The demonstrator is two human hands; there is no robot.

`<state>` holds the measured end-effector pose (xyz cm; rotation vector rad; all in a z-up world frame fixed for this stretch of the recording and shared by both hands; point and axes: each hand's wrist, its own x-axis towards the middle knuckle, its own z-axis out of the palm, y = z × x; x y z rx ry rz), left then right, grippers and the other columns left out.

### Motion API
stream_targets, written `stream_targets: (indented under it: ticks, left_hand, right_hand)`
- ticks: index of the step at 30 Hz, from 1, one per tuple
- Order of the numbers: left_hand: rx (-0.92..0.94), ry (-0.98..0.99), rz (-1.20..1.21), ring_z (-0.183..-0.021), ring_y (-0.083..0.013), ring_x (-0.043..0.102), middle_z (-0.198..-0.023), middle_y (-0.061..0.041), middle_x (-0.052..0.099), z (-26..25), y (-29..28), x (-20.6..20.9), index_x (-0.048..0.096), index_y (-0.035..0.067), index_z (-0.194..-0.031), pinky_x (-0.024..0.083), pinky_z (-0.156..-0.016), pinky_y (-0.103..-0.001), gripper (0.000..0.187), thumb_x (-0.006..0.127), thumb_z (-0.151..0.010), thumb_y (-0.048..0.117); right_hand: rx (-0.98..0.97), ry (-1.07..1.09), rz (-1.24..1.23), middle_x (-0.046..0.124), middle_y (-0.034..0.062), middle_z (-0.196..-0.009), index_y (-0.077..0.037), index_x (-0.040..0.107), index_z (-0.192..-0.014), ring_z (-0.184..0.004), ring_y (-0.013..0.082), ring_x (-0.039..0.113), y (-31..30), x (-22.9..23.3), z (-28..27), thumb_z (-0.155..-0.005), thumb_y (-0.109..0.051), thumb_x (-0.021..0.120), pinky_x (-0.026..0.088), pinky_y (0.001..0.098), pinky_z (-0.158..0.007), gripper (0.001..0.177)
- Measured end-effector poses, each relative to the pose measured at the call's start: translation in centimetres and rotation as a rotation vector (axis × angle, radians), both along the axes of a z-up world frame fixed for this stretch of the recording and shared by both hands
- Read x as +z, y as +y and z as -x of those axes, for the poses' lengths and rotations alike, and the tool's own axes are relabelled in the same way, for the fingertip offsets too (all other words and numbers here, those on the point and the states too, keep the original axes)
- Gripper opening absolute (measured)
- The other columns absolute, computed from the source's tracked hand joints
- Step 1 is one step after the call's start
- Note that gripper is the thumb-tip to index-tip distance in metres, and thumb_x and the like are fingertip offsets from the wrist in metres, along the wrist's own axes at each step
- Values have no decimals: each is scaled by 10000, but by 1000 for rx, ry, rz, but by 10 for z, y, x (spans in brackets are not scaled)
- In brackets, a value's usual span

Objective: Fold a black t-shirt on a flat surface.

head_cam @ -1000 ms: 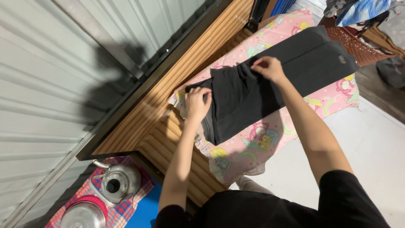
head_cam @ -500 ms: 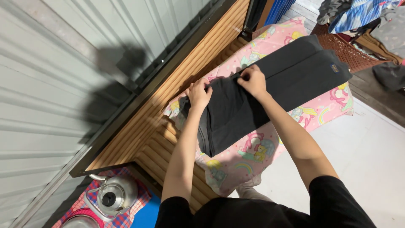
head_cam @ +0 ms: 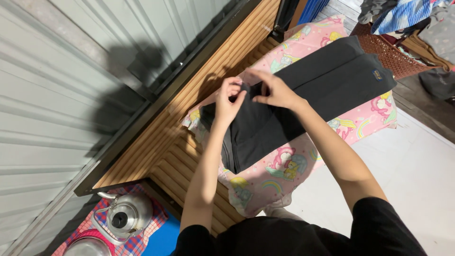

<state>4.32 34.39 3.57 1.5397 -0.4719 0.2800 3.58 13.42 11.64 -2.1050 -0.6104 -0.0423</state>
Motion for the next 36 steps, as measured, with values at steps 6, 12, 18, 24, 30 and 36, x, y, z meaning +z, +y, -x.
stream_targets:
  ticks: [6, 12, 18, 24, 30, 36]
  left_hand:
    - [120, -139, -235, -974, -225, 645, -1098, -103, 689, 84, 5, 42, 528, 62, -1364, 516, -900, -368, 698, 880, -772, 177]
    - [226, 10, -658, -1135, -371, 588, -1198, -138, 655, 167, 34, -5, 582, 117, -1345, 411, -977, -498, 704, 808, -686, 217]
    - [275, -17, -572, -1022, -287, 633, -1038, -54, 687, 195, 33, -32, 693, 118, -1165, 439, -963, -448, 342, 720, -824, 117]
    - [300, -86, -579, -960, -286, 623, -1003, -46, 679, 200, 32, -31, 714, 118, -1032, 443, -929, -434, 218, 702, -819, 79]
    - [263, -82, -606, -954, -288, 622, -977, -43, 669, 201, 33, -34, 704, 119, -974, 436, -896, -432, 179, 692, -806, 61]
    - [278, -98, -620, -921, -290, 610, -972, -42, 660, 200, 32, -30, 695, 126, -953, 428, -905, -435, 176, 679, -797, 47]
  right_hand:
    - [87, 96, -82, 571, 47, -1175, -34, 685, -1087, -970, 112, 616, -44, -26, 13, -835, 57, 693, 530, 262, -810, 268]
    - [-109, 101, -289, 525, 61, -1193, -13, 618, -978, -1130, 170, 574, -119, -60, 101, -736, 158, 502, 481, 274, -962, 319]
    - [-497, 471, -612, 642, 68, -1045, -22, 595, -1155, -967, 160, 645, -122, -139, 131, -983, -58, 561, 519, 293, -882, 179]
    - [-541, -95, 4, 639, 118, -1021, 6, 450, -1293, -902, 156, 633, -66, -99, 106, -810, -333, 923, 540, 317, -786, 756]
    - [-634, 234, -60, 670, 74, -835, 23, 674, -1023, -764, 103, 581, -80, -165, 26, -968, -256, 825, 486, 270, -690, 321]
    - [-644, 378, -545, 694, 1, -867, -38, 635, -1034, -770, 70, 621, -104, -175, 39, -916, -104, 734, 501, 226, -683, 168]
